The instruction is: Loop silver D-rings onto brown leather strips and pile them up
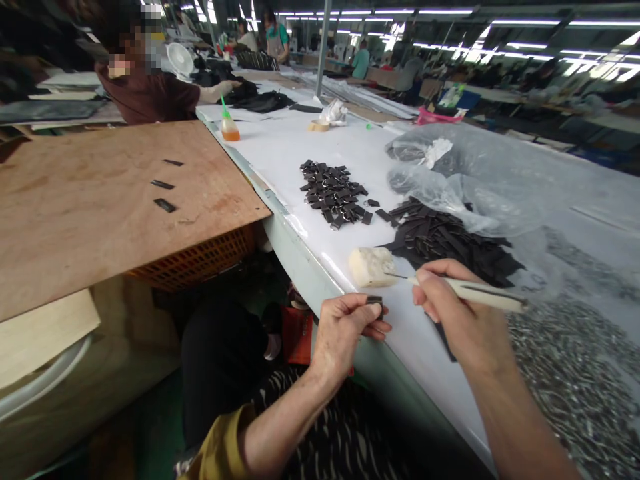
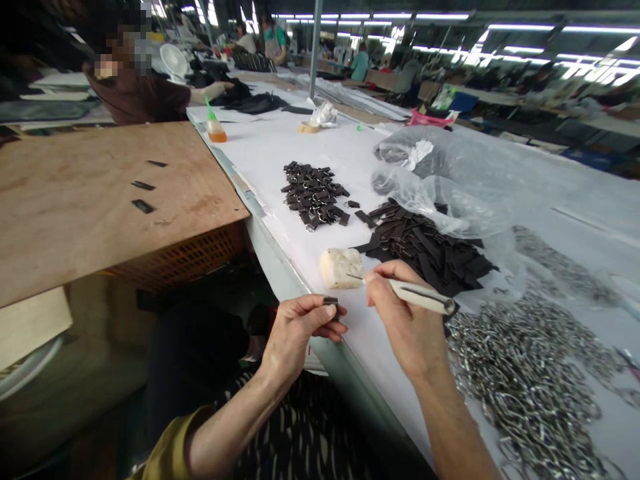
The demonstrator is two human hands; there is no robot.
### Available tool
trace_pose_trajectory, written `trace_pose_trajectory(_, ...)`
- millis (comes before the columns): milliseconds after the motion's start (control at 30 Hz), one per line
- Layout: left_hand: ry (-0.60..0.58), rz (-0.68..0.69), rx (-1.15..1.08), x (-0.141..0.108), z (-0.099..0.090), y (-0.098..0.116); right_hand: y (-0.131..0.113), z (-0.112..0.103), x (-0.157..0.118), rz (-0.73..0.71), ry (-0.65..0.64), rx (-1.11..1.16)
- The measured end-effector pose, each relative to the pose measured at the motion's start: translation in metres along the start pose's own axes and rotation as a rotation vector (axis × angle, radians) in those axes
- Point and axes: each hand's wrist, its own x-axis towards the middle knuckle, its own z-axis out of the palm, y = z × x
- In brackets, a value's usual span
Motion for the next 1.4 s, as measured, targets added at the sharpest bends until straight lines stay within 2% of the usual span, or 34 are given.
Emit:
trace_pose_trajectory(167, 0.021, 0.074, 0.051, 0.006, -0.006, 0.000, 0.004, 0.013, 0.009, 0.046, -0.035, 0.085)
trace_pose_trajectory(667, -0.004, 0.034, 0.084, 0.012, -0.009, -0.004, 0.020, 0.030, 0.020, 0.036, -0.097, 0.109)
trace_pose_trajectory(933, -0.024, 0.040, 0.016, 0.014, -0.010, -0.009, 0.007, 0.008, 0.004, 0.117, 0.029, 0.261)
trace_pose_trajectory(1133, -0.086, 0.044, 0.031, 0.010, -0.007, -0.011, 0.013, -0.014, -0.015, 0.197, -0.019, 0.591)
trace_pose_trajectory(1400, -0.147, 0.040, -0.021, 0.006, -0.001, -0.012, 0.024, -0.017, -0.020, 0.226, -0.123, 0.691)
